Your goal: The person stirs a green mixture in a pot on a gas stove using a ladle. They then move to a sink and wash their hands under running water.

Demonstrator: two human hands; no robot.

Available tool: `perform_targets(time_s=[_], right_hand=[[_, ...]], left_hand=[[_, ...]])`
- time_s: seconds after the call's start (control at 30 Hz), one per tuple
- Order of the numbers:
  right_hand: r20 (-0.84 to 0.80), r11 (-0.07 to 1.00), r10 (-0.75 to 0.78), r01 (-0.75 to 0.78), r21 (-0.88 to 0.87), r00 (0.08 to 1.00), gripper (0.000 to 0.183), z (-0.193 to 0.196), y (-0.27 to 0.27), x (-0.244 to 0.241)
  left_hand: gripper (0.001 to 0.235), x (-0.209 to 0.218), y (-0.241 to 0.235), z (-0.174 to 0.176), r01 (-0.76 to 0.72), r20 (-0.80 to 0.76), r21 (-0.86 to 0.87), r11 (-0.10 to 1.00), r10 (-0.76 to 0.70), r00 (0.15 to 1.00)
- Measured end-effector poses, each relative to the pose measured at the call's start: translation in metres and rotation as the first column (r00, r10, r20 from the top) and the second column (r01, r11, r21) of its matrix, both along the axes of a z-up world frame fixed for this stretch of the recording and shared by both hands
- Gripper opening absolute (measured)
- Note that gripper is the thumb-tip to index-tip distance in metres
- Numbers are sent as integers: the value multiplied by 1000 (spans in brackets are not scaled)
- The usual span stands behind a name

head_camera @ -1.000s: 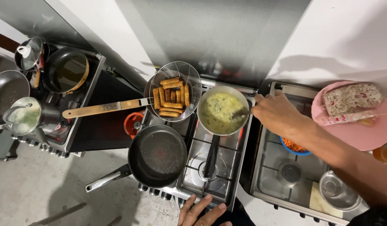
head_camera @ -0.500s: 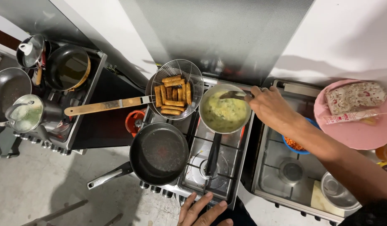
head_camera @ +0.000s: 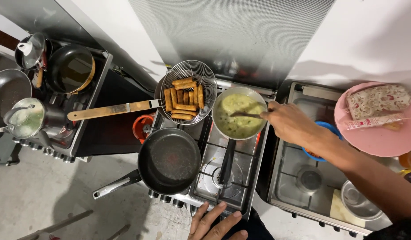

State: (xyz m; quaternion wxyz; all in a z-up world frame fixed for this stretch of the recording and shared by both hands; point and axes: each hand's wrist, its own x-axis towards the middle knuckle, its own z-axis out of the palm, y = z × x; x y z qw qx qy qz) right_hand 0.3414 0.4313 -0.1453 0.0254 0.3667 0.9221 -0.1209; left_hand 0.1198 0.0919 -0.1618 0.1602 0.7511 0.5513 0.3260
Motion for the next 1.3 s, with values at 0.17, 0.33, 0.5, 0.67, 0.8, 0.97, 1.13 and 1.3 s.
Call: perform_targets(time_s=[0.17,0.33,0.5,0.67,0.8,0.97,1.13,1.3], right_hand=[[96,997,30,-22,-80,995,55,2,-8,3],[83,989,59,-46,-142,995,52,15,-16,6],[40,992,-11,16,-124,999,49,40,-20,13],[6,988,8,-7,-152,1000,47,27,-25,13],[-2,986,-3,2,-166,1000,47,12,-30,3],[-62,994,29,-36,-101,998,51,-2,-32,-12],[57,992,104,-108,72,993,63,-2,-31,-26],[32,956,158,-161,244,987,50,-5,-24,-30]], left_hand=[[12,-1,0,1,8,-5,0,1000,-8,1000],[12,-2,-1,3,8,-8,6,1000,-8,1000],[13,-6,-3,11,11,-17,-11,1000,-12,1000],[16,-7,-5,14,31,-26,-21,999,-32,999],[14,-7,-8,4,6,-27,-18,1000,-7,1000],[15,-8,-8,6,5,-46,-14,1000,-6,999],[14,-7,-12,-2,7,-51,-15,1000,-8,999],[14,-8,-13,0,-15,-47,-9,1000,15,999]])
